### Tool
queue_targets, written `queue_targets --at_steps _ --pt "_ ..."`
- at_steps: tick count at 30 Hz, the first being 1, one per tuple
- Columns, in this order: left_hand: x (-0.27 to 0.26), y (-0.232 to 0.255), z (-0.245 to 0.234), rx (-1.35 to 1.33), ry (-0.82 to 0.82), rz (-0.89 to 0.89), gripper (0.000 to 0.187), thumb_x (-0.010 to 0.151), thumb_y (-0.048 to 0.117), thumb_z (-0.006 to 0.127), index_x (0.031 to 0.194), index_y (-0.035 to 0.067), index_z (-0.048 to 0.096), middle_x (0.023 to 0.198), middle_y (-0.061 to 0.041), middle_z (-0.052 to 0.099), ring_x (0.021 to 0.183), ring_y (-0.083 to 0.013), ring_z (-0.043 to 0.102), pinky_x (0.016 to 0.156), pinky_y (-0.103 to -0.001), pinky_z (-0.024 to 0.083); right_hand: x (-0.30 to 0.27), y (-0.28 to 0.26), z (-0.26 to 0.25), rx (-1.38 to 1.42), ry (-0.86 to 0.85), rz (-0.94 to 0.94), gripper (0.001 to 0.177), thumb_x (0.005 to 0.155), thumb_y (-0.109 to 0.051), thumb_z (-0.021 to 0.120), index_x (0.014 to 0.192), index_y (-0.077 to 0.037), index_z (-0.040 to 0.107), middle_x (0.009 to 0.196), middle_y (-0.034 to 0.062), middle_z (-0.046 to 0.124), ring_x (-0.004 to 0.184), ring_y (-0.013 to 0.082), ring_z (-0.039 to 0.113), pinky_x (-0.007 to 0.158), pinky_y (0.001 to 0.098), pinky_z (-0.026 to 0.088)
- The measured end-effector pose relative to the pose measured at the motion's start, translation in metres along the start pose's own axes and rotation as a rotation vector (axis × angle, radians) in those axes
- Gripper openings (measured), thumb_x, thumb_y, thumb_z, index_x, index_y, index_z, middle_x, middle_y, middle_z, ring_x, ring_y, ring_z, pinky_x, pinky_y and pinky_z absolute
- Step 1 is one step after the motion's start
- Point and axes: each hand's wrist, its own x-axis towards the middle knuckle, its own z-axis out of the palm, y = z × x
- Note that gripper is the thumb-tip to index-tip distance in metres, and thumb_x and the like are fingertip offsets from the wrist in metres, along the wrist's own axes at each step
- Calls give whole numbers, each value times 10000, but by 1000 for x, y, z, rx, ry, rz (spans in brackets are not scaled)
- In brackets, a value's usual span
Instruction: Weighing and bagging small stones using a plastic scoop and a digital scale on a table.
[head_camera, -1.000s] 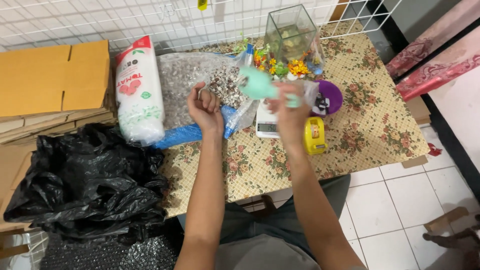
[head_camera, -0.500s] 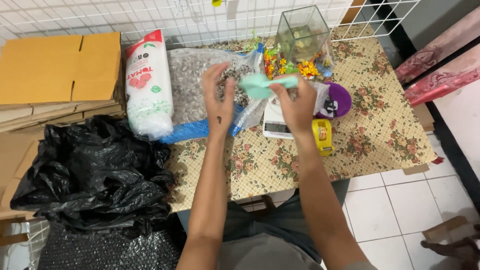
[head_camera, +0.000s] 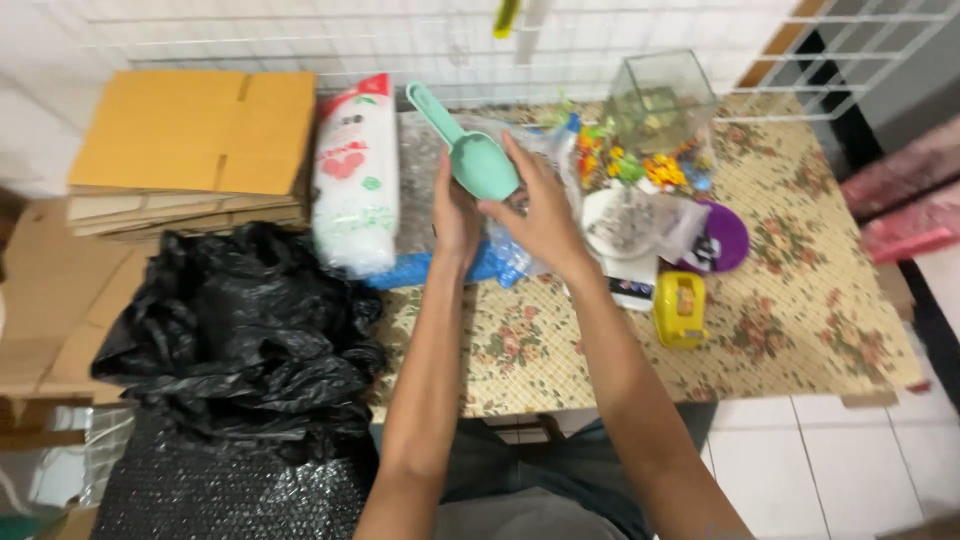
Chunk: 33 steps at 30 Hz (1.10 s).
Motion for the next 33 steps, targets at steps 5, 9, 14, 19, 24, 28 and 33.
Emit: queue_targets --at_steps 5,9,14,19,24,28,33 --pt "5 0 -13 -41 -1 79 646 1075 477 512 1600 140 342 1642 -163 305 1517 -344 272 1251 -501 187 10 15 34 -204 64 -76 895 804 -146 904 1551 -71 416 1385 280 554 1276 493 560 1050 565 502" --pt "-7 14 -3 5 42 120 631 1063 491 491 1601 194 350 1628 -205 329 1532 -392 221 1257 -516 172 22 11 45 -215 249 -45 784 873 -158 893 1521 -116 453 1375 173 588 1236 432 617 980 540 566" --pt "12 -9 -29 -29 168 92 493 1049 428 504 1424 110 542 1378 -133 593 1286 -268 552 1099 -433 445 34 40 62 -312 336 -49 822 798 -225 942 1484 -143 495 1332 137 592 1203 423 638 952 569 566" --pt "20 -21 -34 13 193 109 407 1038 376 542 1324 93 601 1269 -110 643 1193 -241 602 1027 -408 512 41 44 62 -322 380 -55 812 781 -212 960 1455 -113 518 1281 158 614 1144 448 660 916 587 570" --pt "11 -12 -23 41 208 142 402 1046 341 535 1310 43 589 1302 -140 606 1230 -284 577 1023 -437 502 46 44 59 -345 363 -67 823 793 -261 955 1469 -132 502 1282 132 608 1123 437 678 882 572 582" --pt "9 -12 -24 82 208 143 405 1050 353 541 1310 48 600 1311 -131 604 1236 -276 572 1037 -440 500 47 42 57 -368 354 -67 841 777 -255 962 1468 -125 501 1269 138 605 1105 438 689 862 574 591" --pt "7 -11 -24 43 159 197 250 988 273 599 1166 105 648 1273 -93 664 1157 -203 630 1010 -356 507 50 48 48 -402 169 17 856 916 -261 871 1566 -150 325 1502 154 508 1342 361 575 976 484 558"
